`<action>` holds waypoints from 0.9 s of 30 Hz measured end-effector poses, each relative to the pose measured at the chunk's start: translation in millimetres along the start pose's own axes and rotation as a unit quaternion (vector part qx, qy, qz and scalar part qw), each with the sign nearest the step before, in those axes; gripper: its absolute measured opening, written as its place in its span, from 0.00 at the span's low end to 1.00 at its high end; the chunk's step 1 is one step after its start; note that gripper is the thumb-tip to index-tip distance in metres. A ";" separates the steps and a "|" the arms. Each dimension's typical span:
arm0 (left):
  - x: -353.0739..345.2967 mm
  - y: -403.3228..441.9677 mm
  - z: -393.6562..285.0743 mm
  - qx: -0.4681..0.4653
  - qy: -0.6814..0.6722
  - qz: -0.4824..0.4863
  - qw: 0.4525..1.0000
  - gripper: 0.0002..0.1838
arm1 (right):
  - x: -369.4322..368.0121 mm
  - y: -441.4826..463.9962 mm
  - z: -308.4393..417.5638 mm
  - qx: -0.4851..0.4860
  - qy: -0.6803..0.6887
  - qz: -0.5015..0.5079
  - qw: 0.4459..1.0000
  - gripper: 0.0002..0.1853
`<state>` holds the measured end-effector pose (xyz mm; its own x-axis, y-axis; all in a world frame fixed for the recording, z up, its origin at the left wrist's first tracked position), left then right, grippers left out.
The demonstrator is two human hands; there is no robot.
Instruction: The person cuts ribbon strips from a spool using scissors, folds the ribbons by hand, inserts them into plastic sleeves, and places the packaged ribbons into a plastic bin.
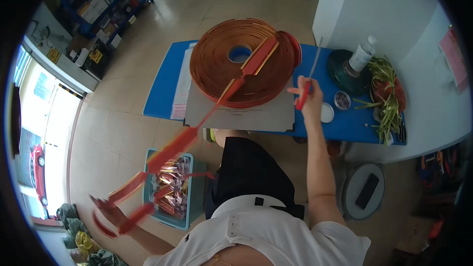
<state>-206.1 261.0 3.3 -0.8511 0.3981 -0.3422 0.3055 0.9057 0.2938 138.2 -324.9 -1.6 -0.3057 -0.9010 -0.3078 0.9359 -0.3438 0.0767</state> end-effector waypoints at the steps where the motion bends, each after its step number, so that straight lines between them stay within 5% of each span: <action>1: 33.0 -7.5 20.9 0.031 0.067 -0.037 0.997 0.26 | -3.2 -1.6 -5.2 -0.008 0.014 -0.001 1.000 0.18; 5: 168.9 -47.1 104.1 0.152 0.375 -0.125 0.906 0.24 | -11.5 -5.5 -14.3 -0.019 -0.021 -0.021 0.999 0.19; 8: 249.9 -75.3 132.6 0.223 0.612 -0.128 0.748 0.22 | -13.4 -2.0 -20.9 0.012 -0.038 -0.036 0.999 0.20; 11: 251.4 -59.6 158.5 0.174 0.732 -0.065 0.655 0.20 | -14.8 -0.2 -15.1 0.035 -0.067 -0.046 0.996 0.21; 13: 183.6 -22.6 190.8 0.052 0.653 0.040 0.754 0.17 | -14.3 6.3 -19.4 0.040 -0.080 -0.051 0.995 0.22; 14: 138.9 -8.4 216.4 0.018 0.515 0.095 0.852 0.16 | -14.6 9.4 -22.6 0.042 -0.086 -0.053 0.994 0.22; 19: -254.6 -85.3 122.3 -0.062 0.348 0.399 0.846 0.10 | -28.6 18.2 -11.2 0.182 -0.217 -0.083 0.955 0.24; 22: -380.3 -138.9 93.1 -0.187 0.288 0.540 0.769 0.11 | -38.9 29.1 -0.8 0.176 -0.245 -0.104 0.947 0.24; 26: -454.2 -175.3 96.9 -0.022 0.128 0.606 0.785 0.09 | -37.2 67.4 -7.3 0.209 -0.322 -0.153 0.910 0.22; 27: -460.9 -178.4 99.0 0.015 0.105 0.600 0.793 0.09 | -31.3 70.6 -10.6 0.207 -0.251 -0.136 0.936 0.20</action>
<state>173.9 -69.7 20.2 0.0089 0.9454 0.3259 0.9564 -0.1032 0.2732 215.8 -318.2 3.4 -0.6640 -0.7401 0.1061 0.6950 -0.5587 0.4525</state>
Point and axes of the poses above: each hand's wrist, its own y-axis towards the middle knuckle, its own x-axis out of the back of the hand, z = x × y, the point moved 3 cm from there along y, towards the middle knuckle, and after that the axes turned 14 degrees about y, right-handed, at the moved point
